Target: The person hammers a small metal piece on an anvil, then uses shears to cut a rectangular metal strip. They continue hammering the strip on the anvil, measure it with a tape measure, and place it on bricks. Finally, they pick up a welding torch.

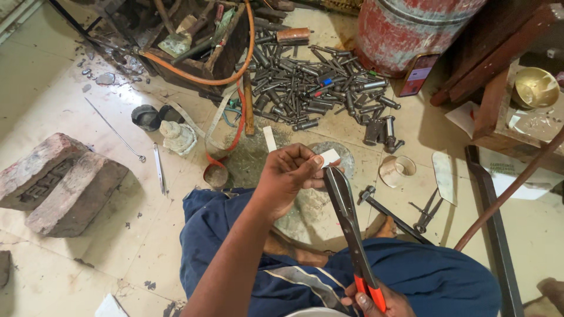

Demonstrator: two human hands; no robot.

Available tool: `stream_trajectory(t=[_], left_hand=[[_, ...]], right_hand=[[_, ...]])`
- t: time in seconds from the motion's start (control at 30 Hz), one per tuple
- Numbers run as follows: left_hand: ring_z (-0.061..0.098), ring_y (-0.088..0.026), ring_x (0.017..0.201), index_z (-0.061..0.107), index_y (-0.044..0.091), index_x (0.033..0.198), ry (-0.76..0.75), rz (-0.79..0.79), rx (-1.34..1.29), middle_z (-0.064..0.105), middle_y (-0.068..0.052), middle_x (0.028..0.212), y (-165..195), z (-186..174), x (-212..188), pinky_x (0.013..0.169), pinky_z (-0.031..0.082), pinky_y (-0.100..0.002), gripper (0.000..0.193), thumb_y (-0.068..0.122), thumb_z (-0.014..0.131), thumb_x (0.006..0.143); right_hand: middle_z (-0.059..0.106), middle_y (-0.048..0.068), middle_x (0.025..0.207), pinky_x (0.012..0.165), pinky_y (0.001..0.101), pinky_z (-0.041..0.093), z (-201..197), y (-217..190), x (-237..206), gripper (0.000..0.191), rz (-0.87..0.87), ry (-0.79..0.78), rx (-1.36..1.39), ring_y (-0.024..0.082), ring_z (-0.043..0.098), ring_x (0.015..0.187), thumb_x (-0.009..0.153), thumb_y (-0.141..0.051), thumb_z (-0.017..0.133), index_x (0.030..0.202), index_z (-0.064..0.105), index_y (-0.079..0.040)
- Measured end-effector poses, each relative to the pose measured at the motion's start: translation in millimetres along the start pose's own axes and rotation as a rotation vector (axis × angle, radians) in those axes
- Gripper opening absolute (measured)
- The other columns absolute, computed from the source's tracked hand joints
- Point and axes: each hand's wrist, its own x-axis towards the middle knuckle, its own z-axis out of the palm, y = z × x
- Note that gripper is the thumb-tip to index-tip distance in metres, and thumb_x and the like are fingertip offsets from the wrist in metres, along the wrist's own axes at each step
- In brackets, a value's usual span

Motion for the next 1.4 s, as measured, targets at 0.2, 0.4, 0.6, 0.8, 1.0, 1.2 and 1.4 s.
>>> stream_trajectory(t=[0.2, 0.4, 0.6, 0.8, 1.0, 1.2, 1.4], left_hand=[[0.070, -0.012, 0.075, 0.066, -0.003, 0.088, -0.077, 0.035, 0.170, 0.074, -0.013, 0.087, 10.5, -4.0, 1.6, 0.068, 0.060, -0.026, 0.008, 0.000, 0.069, 0.095], [0.074, -0.013, 0.075, 0.062, -0.001, 0.083, 0.008, -0.041, 0.022, 0.074, -0.014, 0.083, 3.8, -6.5, 1.9, 0.067, 0.061, -0.029, 0.013, -0.001, 0.069, 0.094], [0.063, -0.009, 0.066, 0.066, -0.002, 0.085, -0.058, -0.001, 0.067, 0.072, -0.011, 0.083, 3.3, -12.2, 4.8, 0.072, 0.063, -0.030, 0.012, -0.001, 0.073, 0.094], [0.069, -0.012, 0.072, 0.067, -0.003, 0.081, -0.093, -0.004, 0.199, 0.075, -0.012, 0.087, 5.6, -11.6, 6.5, 0.069, 0.060, -0.027, 0.010, -0.003, 0.074, 0.088], [0.068, -0.012, 0.073, 0.066, -0.002, 0.078, -0.089, -0.034, 0.188, 0.076, -0.012, 0.090, 0.5, -11.3, 4.1, 0.067, 0.058, -0.026, 0.013, -0.003, 0.076, 0.087], [0.066, -0.011, 0.070, 0.067, -0.003, 0.078, -0.057, -0.020, 0.277, 0.073, -0.011, 0.084, -5.4, -13.7, 5.4, 0.066, 0.058, -0.027, 0.014, -0.002, 0.076, 0.088], [0.067, -0.011, 0.072, 0.068, -0.004, 0.081, -0.032, -0.001, 0.261, 0.074, -0.010, 0.084, -14.8, -19.3, 4.9, 0.067, 0.056, -0.025, 0.011, -0.002, 0.075, 0.090]], right_hand=[[0.077, 0.009, 0.105, 0.082, 0.0312, 0.066, 1.6, -14.1, -0.3, 0.066, 0.074, -0.001, -0.155, 0.021, 0.082, 0.096, 0.089, -0.040, 0.059, 0.151, 0.052, -0.015], [0.079, 0.009, 0.105, 0.089, 0.0305, 0.064, 0.0, -15.1, -1.0, 0.054, 0.085, -0.011, -0.186, 0.020, 0.081, 0.101, 0.091, -0.042, 0.061, 0.131, 0.067, -0.007], [0.079, 0.010, 0.104, 0.086, 0.0316, 0.063, 0.6, -9.8, -2.7, 0.060, 0.083, 0.026, -0.118, 0.022, 0.081, 0.099, 0.088, -0.042, 0.064, 0.138, 0.063, -0.008], [0.078, 0.008, 0.103, 0.082, 0.0314, 0.064, 1.6, -17.7, -1.2, 0.063, 0.075, -0.017, -0.150, 0.020, 0.081, 0.097, 0.090, -0.042, 0.060, 0.145, 0.058, -0.012], [0.079, 0.010, 0.097, 0.079, 0.0328, 0.064, 5.2, -26.1, -2.4, 0.059, 0.116, -0.030, -0.100, 0.020, 0.085, 0.090, 0.093, -0.041, 0.062, 0.143, 0.059, -0.010], [0.075, 0.012, 0.086, 0.076, 0.0333, 0.062, 10.5, -41.1, -0.1, 0.056, 0.279, -0.048, 0.127, 0.020, 0.079, 0.080, 0.094, -0.033, 0.061, 0.144, 0.055, -0.009], [0.064, 0.005, 0.072, 0.066, 0.0281, 0.055, 12.8, -54.1, 1.8, 0.062, 0.144, -0.129, 0.015, 0.013, 0.066, 0.067, 0.095, -0.030, 0.059, 0.154, 0.048, -0.015]])
